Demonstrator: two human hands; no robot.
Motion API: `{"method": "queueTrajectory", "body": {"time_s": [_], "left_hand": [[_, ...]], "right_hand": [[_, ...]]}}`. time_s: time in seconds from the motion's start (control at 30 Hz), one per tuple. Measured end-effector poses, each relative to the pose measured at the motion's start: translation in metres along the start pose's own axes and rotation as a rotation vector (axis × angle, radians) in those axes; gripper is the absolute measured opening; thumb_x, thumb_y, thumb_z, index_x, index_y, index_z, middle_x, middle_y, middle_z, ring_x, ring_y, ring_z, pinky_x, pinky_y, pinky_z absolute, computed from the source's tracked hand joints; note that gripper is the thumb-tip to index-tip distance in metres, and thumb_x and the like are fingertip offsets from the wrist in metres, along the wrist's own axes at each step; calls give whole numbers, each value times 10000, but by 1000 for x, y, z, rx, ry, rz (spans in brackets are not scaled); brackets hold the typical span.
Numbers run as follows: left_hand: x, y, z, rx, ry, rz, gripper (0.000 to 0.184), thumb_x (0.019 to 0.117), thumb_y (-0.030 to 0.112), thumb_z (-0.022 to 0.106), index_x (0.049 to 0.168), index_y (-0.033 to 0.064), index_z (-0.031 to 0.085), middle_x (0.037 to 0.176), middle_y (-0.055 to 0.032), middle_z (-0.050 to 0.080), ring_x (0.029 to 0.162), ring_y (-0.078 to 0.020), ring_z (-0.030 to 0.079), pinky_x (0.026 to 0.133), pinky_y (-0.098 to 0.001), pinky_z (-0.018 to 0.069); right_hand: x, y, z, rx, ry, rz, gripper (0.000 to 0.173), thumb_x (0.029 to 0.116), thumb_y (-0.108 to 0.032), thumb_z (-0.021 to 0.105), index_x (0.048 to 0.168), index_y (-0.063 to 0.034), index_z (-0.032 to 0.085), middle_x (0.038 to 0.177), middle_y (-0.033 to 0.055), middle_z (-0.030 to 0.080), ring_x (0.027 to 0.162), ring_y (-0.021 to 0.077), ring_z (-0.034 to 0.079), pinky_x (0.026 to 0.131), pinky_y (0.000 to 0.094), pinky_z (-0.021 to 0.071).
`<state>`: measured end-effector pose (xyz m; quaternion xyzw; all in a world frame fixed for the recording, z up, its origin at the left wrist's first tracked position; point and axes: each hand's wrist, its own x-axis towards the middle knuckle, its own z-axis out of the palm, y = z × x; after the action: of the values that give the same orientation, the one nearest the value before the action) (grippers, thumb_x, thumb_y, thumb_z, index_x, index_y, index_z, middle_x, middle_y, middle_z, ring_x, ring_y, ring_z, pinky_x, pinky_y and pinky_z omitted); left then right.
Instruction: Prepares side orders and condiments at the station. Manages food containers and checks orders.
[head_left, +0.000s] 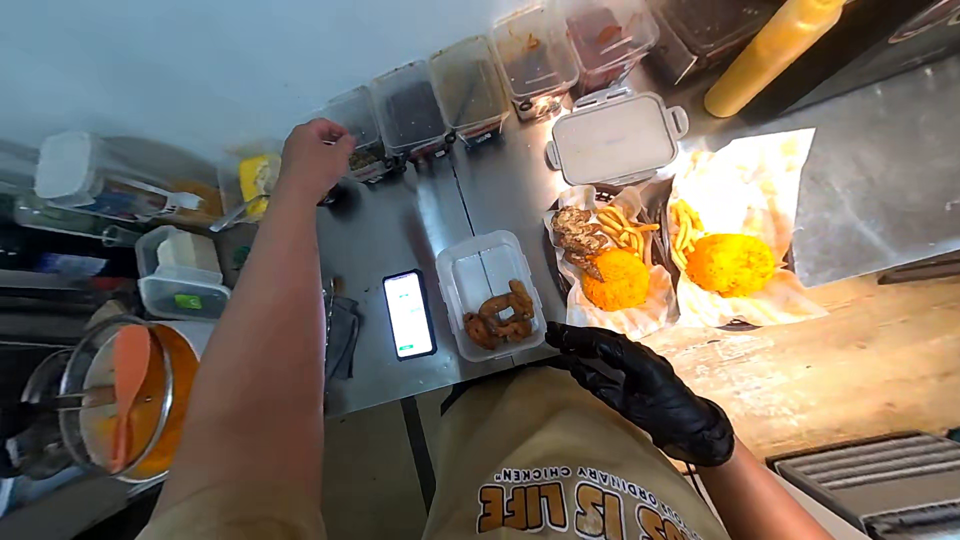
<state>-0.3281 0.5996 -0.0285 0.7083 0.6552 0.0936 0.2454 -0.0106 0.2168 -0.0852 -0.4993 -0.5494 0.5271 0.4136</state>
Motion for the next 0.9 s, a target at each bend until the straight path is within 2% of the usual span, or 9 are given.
{"method": "queueTrajectory", "body": {"time_s": [0.27, 0.37, 0.6, 0.73, 0.83, 0.9], "left_hand": [[10, -20, -6, 26, -28, -55, 372, 1061, 252, 531, 1328, 4, 607, 1353, -219, 616, 1262, -362, 592, 1081, -579, 431], [17, -22, 1, 25, -60, -43, 373, 1061, 239, 527, 1342, 4, 597, 1373, -224, 602, 1286, -374, 576, 1091, -586, 425], [34, -27, 9, -16, -88, -4, 363, 1059, 248, 531, 1330, 21, 611, 1367, -210, 610, 1278, -345, 585, 1090, -559, 434], [39, -36, 0, -33, -85, 19, 382, 1052, 269, 536, 1331, 18, 608, 1348, -243, 607, 1234, -398, 598, 1039, -614, 452], [40, -8, -4, 10, -92, 133, 422, 1067, 297, 531, 1359, -2, 593, 1406, -287, 551, 1322, -454, 522, 1093, -646, 402], [42, 28, 4, 36, -106, 249, 446, 1062, 318, 548, 1362, -10, 594, 1428, -298, 525, 1354, -464, 487, 1109, -650, 383]], "right_hand": [[3, 3, 3, -14, 4, 23, 386, 994, -128, 654, 1358, -3, 629, 1365, 136, 656, 1214, 215, 666, 1046, 353, 558], [7, 6, 6, -82, -1, -43, 376, 1003, -146, 649, 1367, -52, 629, 1353, 87, 666, 1190, 167, 673, 1023, 312, 576], [23, -2, 19, -99, 2, -25, 376, 1009, -153, 641, 1377, -75, 624, 1364, 65, 664, 1222, 163, 658, 1037, 319, 572], [32, -7, 35, -121, 25, -9, 382, 1008, -172, 648, 1375, -68, 622, 1349, 65, 669, 1177, 142, 675, 1000, 310, 588], [39, -15, 47, -104, 51, 20, 380, 1009, -195, 650, 1372, -82, 632, 1322, 60, 680, 1163, 125, 673, 988, 307, 586], [45, -21, 54, -122, 34, 59, 390, 1017, -232, 641, 1396, -144, 628, 1336, 21, 675, 1168, 103, 667, 993, 305, 581]]}}
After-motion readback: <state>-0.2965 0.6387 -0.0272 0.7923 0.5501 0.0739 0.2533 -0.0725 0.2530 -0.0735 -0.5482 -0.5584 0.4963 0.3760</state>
